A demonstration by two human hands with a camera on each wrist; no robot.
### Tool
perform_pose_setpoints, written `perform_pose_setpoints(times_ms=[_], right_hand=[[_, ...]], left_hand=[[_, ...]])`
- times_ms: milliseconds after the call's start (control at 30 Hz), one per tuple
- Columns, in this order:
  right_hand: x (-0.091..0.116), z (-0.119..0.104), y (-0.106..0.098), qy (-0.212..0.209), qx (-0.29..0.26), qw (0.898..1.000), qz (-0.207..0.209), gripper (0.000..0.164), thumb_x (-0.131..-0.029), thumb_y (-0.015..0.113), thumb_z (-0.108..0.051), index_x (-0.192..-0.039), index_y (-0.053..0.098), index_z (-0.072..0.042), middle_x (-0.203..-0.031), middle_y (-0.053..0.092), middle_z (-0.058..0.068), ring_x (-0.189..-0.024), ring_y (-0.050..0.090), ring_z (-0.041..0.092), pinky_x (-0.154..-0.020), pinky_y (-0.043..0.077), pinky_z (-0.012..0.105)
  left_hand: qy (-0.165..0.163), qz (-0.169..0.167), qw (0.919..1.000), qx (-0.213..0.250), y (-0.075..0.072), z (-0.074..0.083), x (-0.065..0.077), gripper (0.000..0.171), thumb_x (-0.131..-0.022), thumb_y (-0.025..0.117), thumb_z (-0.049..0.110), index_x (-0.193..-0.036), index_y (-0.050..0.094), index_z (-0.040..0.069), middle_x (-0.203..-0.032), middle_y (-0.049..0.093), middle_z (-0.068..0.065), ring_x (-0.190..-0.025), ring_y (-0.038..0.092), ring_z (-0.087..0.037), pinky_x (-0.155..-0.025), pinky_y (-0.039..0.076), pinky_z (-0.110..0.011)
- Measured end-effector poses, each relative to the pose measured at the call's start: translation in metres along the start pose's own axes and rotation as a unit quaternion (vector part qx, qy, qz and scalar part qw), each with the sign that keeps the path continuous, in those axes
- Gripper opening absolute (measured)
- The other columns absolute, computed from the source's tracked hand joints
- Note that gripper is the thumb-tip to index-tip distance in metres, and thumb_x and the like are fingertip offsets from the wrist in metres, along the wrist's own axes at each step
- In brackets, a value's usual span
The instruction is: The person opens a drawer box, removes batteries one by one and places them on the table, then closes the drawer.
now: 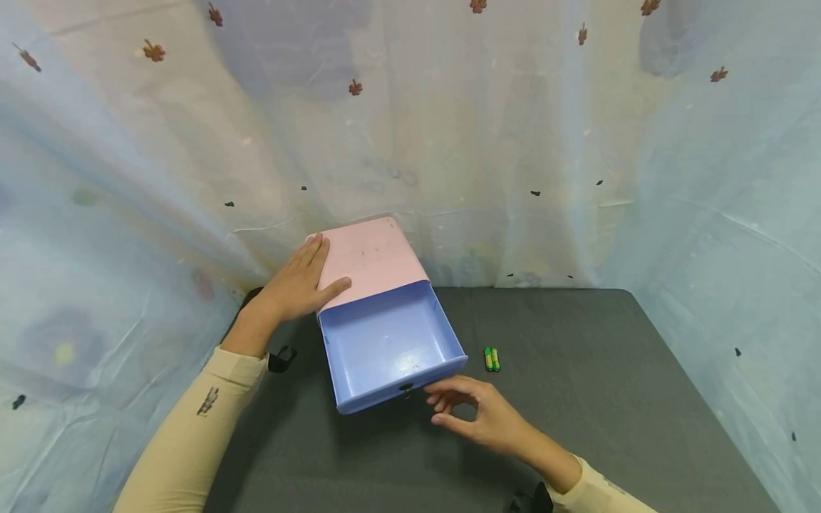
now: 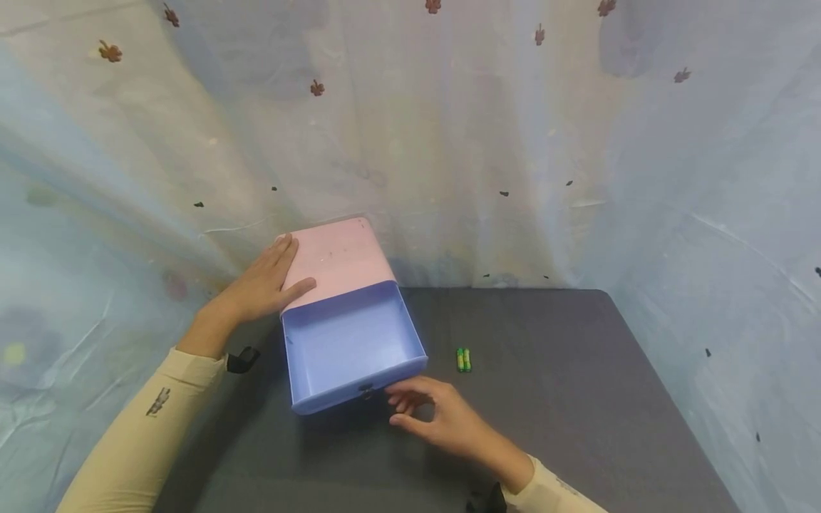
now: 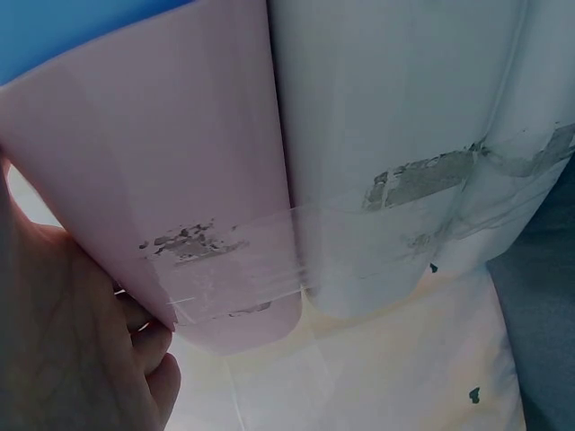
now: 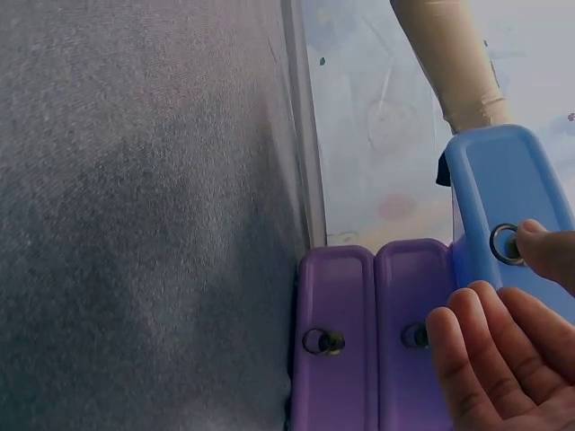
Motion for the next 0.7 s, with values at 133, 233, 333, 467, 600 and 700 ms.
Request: perform_pose_setpoints(times_ms=[133,233,333,467,600,700], right_hand=[[-0.001,0.002,0.003,0.005,-0.005,1.000,-0.003,0.039,-0.099,0.079,-0.008,-0.137,0.070,-0.011,-0.117,0.075,0.005,-0.099,0.075,0.018,-0.087,0.064,0.037],[-0.003,0.003,0.006,0.000,-0.005,1.000,-0.007,0.038,-0.100,0.078,-0.009,-0.137,0.069,-0.011,-0.117,0.076,0.005,-0.100,0.075,0.018,-0.088,0.064,0.038],[-0.005,0.003,0.009,-0.005,-0.006,1.000,-0.012,0.035,-0.101,0.076,-0.009,-0.136,0.069,-0.006,-0.116,0.076,0.005,-0.099,0.075,0.017,-0.088,0.064,0.037],[-0.006,0.004,0.013,0.005,-0.015,1.000,-0.018,0.035,-0.102,0.075,-0.010,-0.134,0.068,0.002,-0.116,0.077,0.005,-0.099,0.075,0.016,-0.088,0.063,0.037],[-0.006,0.006,0.016,0.022,-0.028,0.999,-0.024,0.036,-0.103,0.075,-0.012,-0.135,0.067,0.002,-0.117,0.077,0.006,-0.100,0.075,0.016,-0.089,0.063,0.037],[-0.006,0.007,0.017,0.029,-0.043,0.998,-0.027,0.036,-0.104,0.074,-0.010,-0.137,0.066,0.002,-0.117,0.077,0.008,-0.101,0.075,0.018,-0.090,0.063,0.039]], left_hand=[[-0.001,-0.006,1.0000,-0.004,0.000,0.000,-0.002,0.107,-0.107,0.042,0.071,-0.170,-0.004,-0.003,-0.179,-0.009,-0.020,-0.166,-0.007,-0.035,-0.134,0.001,-0.054],[-0.002,-0.008,0.9999,-0.006,0.000,0.000,-0.002,0.106,-0.107,0.042,0.070,-0.170,-0.005,-0.003,-0.179,-0.009,-0.020,-0.166,-0.008,-0.036,-0.134,0.001,-0.054],[-0.002,-0.008,1.0000,-0.005,0.000,0.000,-0.002,0.106,-0.107,0.042,0.070,-0.170,-0.005,-0.003,-0.179,-0.009,-0.020,-0.166,-0.008,-0.036,-0.134,0.001,-0.055],[0.000,-0.008,0.9999,-0.008,0.001,-0.001,-0.002,0.106,-0.108,0.041,0.070,-0.170,-0.004,-0.003,-0.179,-0.009,-0.020,-0.166,-0.008,-0.036,-0.134,0.001,-0.054],[0.001,-0.008,0.9999,-0.009,0.002,-0.001,-0.002,0.106,-0.107,0.040,0.071,-0.170,-0.005,-0.002,-0.179,-0.010,-0.019,-0.166,-0.009,-0.035,-0.134,0.001,-0.054],[0.001,-0.008,0.9999,-0.008,0.002,-0.001,-0.002,0.106,-0.108,0.040,0.071,-0.170,-0.006,-0.001,-0.179,-0.010,-0.019,-0.166,-0.009,-0.034,-0.134,0.000,-0.054]])
Point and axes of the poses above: each hand's wrist, its own x-axis away from the middle knuckle, its own y-axis out of the palm, z = x × y, the point moved 8 cm from there along -x, towards the middle knuckle
